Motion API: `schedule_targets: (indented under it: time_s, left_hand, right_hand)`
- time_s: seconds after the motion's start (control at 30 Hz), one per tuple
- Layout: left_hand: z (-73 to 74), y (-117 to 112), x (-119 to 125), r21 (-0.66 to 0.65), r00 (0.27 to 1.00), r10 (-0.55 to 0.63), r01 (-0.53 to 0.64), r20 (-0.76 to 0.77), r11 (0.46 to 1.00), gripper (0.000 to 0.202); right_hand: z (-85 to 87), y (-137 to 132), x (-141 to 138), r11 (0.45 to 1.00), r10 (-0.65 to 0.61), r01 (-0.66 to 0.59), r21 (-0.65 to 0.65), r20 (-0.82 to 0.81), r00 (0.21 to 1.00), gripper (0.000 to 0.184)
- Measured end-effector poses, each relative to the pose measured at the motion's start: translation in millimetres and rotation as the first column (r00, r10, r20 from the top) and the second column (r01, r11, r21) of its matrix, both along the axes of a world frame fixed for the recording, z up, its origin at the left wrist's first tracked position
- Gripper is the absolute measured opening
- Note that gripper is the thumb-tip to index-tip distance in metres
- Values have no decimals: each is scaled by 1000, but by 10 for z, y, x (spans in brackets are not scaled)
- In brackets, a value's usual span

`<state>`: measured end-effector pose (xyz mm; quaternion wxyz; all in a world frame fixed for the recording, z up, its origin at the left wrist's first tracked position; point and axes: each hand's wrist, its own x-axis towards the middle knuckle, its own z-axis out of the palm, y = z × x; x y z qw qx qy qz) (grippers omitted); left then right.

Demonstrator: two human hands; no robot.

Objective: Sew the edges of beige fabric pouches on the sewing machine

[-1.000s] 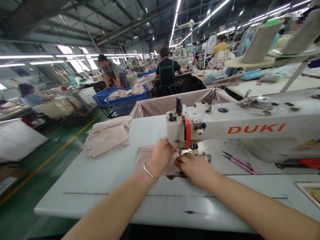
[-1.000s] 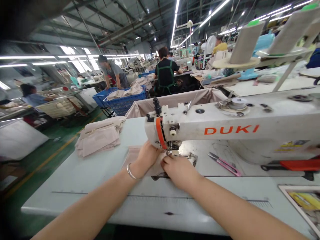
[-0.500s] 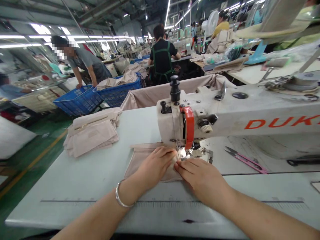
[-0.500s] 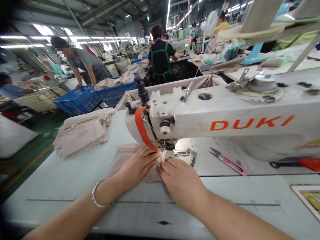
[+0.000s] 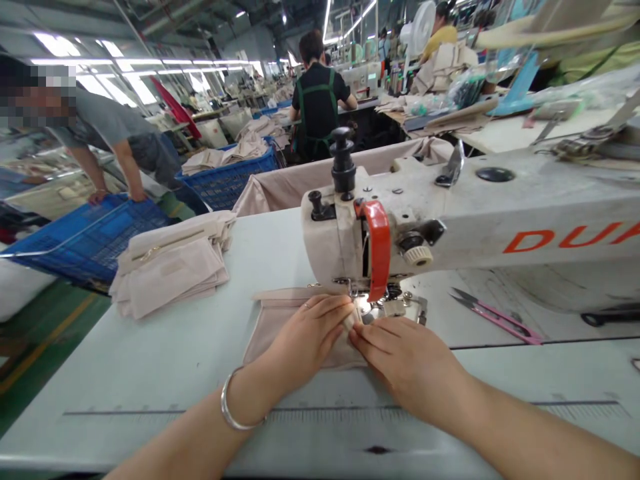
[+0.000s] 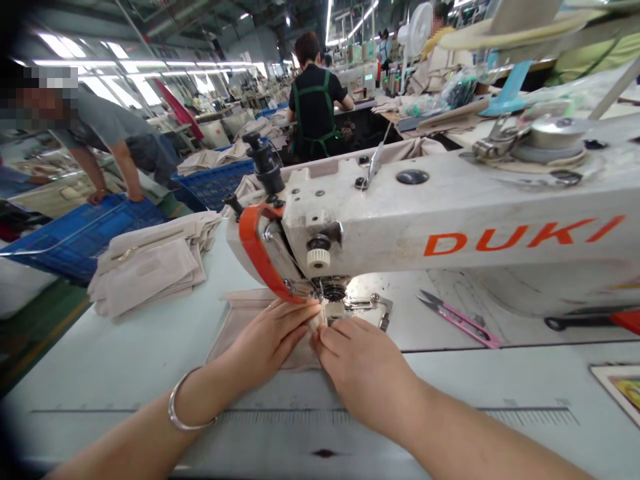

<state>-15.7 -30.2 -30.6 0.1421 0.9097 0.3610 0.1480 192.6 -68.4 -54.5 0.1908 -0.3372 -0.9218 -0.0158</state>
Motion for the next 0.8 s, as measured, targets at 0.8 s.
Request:
schedule_targets:
  time_s: [0.8]
  left_hand:
    - [-21,42,-15,-36,999,3,-2,33,999,33]
  right_hand:
    - [50,-13,-52,1000,-12,13,13,-76,997,28]
